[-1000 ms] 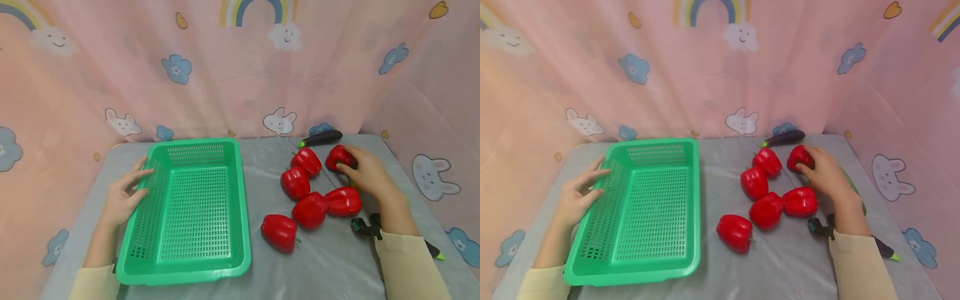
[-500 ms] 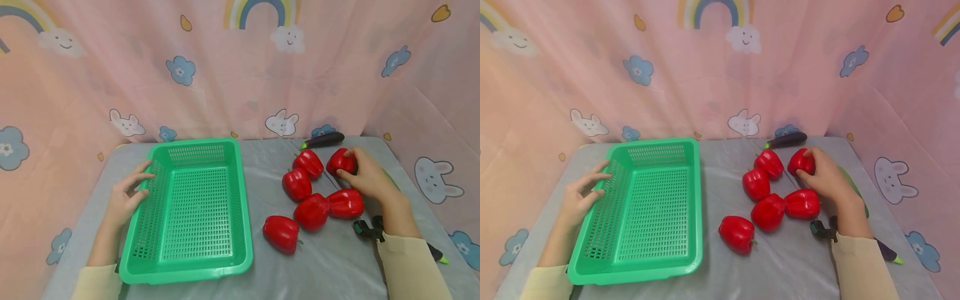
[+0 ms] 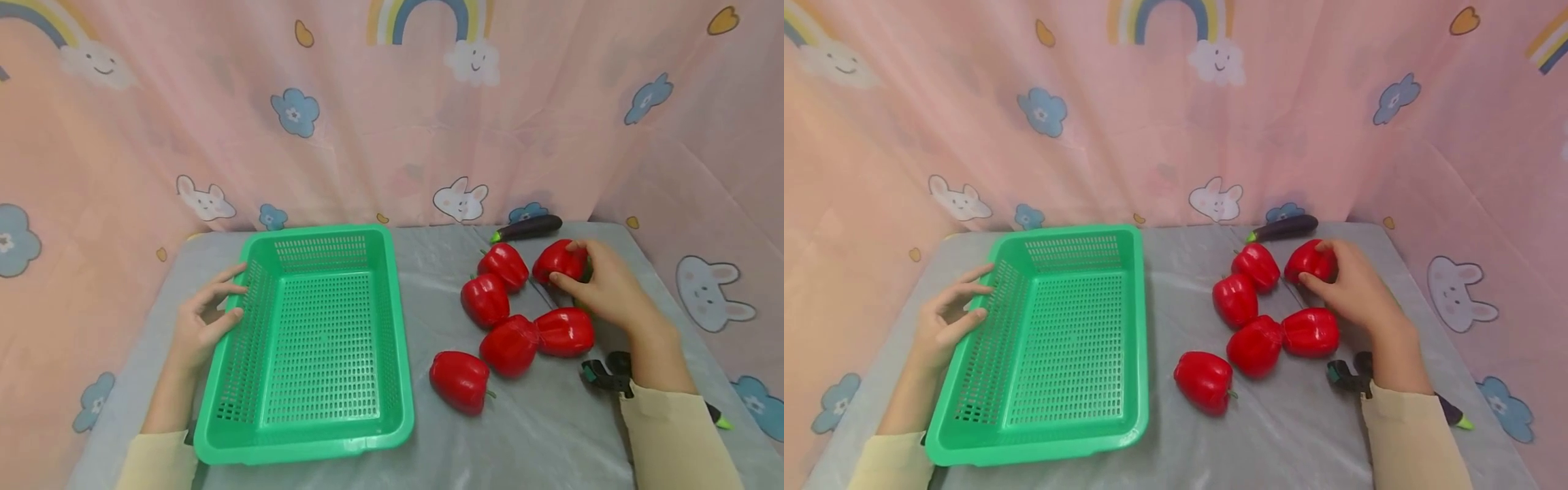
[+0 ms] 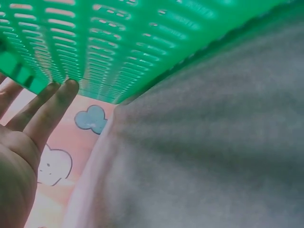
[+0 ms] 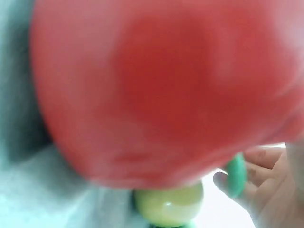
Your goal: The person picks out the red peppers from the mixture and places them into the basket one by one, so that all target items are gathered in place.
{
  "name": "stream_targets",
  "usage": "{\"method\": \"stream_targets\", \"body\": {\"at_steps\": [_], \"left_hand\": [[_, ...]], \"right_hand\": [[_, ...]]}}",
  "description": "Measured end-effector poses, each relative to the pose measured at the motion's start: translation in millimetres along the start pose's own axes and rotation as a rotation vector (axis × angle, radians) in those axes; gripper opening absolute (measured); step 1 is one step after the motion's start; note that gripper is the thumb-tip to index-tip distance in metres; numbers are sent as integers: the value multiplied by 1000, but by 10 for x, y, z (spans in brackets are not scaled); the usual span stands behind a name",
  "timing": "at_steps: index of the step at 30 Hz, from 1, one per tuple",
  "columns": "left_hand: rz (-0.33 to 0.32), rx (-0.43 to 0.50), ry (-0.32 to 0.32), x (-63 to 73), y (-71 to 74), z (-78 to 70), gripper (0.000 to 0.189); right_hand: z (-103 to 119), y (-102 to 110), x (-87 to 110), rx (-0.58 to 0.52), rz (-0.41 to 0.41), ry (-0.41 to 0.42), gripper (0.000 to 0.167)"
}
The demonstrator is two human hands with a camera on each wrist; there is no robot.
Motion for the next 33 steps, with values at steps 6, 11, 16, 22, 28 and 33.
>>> {"method": "stream_targets", "body": {"at_steps": [6,11,16,22,28,33], "left_hand": [[-25,74,-85,-2,-13,-42,23],[-57,107,-108,-2,-7,-54,22],[-82,113,-100,-11,-22,-41,23],[-76,89,-95,-15,-39,-30,22],[-80,21,-30,-9,-18,19,21],[-77,5,-6,-8,-18,44,22]], "right_hand": [[189,70,25,26,-46,31,72],[439,160,73,42,-106,90,71],[692,248,110,52,-155,160,68],[994,307,78,67,-166,230,64],[1210,287,2,70,-154,280,59],[1423,231,-45,108,-146,341,58]]}}
Point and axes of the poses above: each hand's wrist, its own x-axis away from the middle knuckle, its own y-axis out of the back of the hand, z = x × y, the point moved 7 cm from there along -x, towards the middle knuckle, and after that the axes turned 3 degrees about -z, right-handed, at the moved point
